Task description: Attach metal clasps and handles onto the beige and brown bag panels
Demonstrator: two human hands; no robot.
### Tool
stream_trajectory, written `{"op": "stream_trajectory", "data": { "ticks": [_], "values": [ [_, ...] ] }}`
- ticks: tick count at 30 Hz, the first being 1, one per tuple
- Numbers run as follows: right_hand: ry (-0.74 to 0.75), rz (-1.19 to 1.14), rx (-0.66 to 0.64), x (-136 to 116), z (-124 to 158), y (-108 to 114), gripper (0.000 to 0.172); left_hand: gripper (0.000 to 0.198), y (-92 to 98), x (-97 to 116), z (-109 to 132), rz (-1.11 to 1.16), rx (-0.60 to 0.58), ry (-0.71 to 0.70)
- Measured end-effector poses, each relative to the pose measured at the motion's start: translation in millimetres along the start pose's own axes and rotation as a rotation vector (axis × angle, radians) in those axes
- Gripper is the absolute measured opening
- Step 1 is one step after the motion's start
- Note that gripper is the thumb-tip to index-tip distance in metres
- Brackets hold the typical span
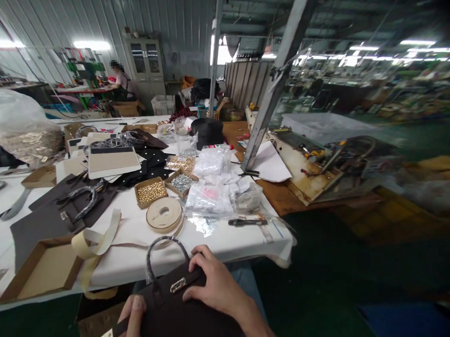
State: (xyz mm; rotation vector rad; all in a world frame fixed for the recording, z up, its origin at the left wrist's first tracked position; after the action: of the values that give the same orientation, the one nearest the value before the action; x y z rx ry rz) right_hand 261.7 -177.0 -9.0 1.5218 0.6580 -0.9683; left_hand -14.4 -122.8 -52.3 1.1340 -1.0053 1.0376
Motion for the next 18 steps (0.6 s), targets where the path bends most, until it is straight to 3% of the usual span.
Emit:
{"op": "stream_trajectory", "data": {
  "ticks": [3,7,10,15,18],
  "values": [
    [0.010,0.002,0.000,4,0,1,0.065,0.062,-4.2,7,5,-0.005,-0.003,-0.008],
    [0.133,-0.092,0.092,-5,2,11,0.032,0.061,-2.8,3,4,0.021,0.026,0.008],
    [0.046,-0.347,0.220,8,1,24,0.019,0.065,4.5,-4,-2,0.045,0.083,0.036],
    [-0.268,-0.801,0.238,48,-1,14,0.047,0.075,5.8,-13,-13,0.199,0.122,0.102],
    [-0.374,-0.889,0.237,60,2,9,0.056,0.071,-11.1,-35,-10,0.384,0.020,0.335]
  ]
}}
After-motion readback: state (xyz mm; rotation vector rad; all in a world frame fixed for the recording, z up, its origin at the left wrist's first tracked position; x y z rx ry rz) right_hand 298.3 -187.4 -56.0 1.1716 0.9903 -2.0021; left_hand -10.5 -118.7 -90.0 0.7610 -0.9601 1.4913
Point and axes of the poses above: each hand's wrist, its own z-axis away from the middle knuckle, its own y-axis out of the back of the hand, x = y × z, the point moved 10 cm from there along -z, towards the middle knuckle, and after that the axes turned 1 degree about z, right-handed, at the moved point
